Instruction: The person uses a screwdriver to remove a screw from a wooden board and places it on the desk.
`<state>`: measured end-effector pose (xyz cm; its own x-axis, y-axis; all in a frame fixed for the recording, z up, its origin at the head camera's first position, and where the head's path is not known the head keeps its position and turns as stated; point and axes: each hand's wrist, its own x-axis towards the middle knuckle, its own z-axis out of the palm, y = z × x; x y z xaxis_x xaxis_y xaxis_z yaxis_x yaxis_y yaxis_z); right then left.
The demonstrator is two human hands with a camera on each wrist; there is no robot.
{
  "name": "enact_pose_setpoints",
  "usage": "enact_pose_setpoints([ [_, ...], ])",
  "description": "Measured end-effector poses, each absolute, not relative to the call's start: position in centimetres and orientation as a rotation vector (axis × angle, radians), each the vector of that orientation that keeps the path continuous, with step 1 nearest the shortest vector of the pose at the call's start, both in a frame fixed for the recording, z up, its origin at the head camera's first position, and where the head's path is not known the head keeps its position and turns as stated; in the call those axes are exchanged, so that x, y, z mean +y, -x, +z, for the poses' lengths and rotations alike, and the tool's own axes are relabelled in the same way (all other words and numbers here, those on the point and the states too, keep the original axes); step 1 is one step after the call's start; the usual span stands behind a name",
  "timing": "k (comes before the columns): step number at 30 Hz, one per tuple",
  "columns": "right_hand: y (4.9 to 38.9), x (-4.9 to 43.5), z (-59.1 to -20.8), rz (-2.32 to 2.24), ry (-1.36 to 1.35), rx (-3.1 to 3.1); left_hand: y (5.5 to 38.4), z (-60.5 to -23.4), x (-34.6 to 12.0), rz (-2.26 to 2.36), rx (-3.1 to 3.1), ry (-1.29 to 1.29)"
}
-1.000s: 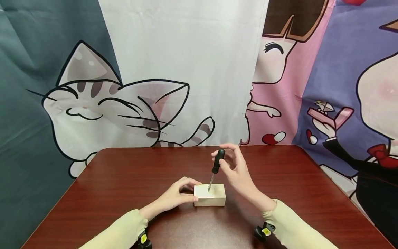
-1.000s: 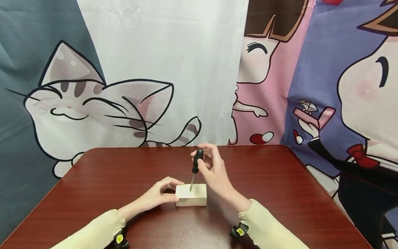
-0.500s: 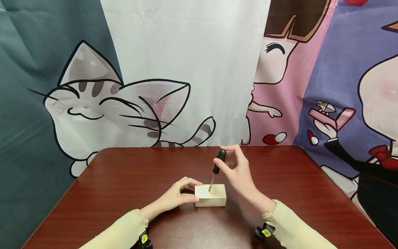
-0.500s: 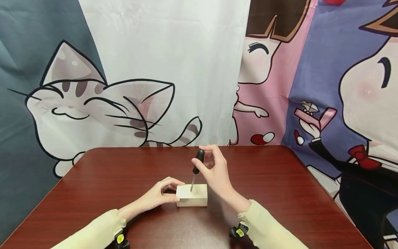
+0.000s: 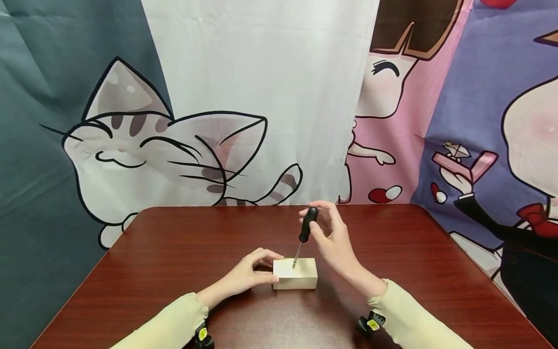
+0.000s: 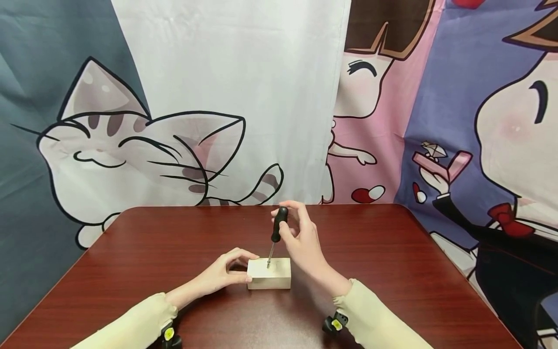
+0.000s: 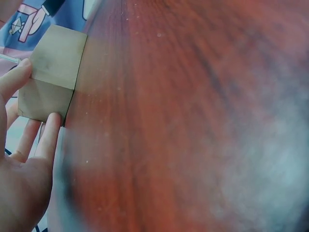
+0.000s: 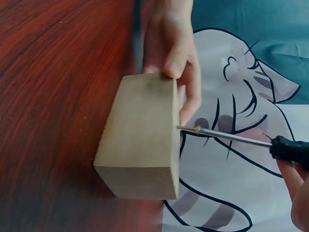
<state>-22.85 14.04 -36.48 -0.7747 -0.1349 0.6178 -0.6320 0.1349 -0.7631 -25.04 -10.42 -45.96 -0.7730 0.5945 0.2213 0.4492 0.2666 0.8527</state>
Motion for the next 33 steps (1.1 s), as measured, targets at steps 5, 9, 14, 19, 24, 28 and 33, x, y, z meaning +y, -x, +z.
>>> enact_pose_setpoints([
  [5,22.82,13.96,-36.78,1.527,-0.602,-2.051,25.13,-45.95,-10.38,1.519,2.392,-1.001],
  [9,23.07,14.09,-36.95,1.533,-0.579,-2.039,25.20,-45.95,-10.35,1.510,2.404,-1.007],
  [14,23.20,14.41,-36.81,1.589,-0.607,-2.036,25.20,-45.90,-10.31,1.508,2.405,-1.003],
  [19,23.10,14.74,-36.48,1.558,-0.638,-2.067,25.21,-45.83,-10.40,1.492,2.409,-0.997],
  [24,22.94,14.75,-36.36,1.579,-0.692,-2.074,25.20,-45.83,-10.46,1.491,2.405,-0.982],
  [28,22.83,14.36,-36.54,1.618,-0.721,-2.037,25.17,-45.87,-10.45,1.498,2.403,-0.985],
  [33,22.88,13.95,-36.86,1.519,-0.583,-2.025,25.15,-46.07,-10.47,1.512,2.395,-1.004],
])
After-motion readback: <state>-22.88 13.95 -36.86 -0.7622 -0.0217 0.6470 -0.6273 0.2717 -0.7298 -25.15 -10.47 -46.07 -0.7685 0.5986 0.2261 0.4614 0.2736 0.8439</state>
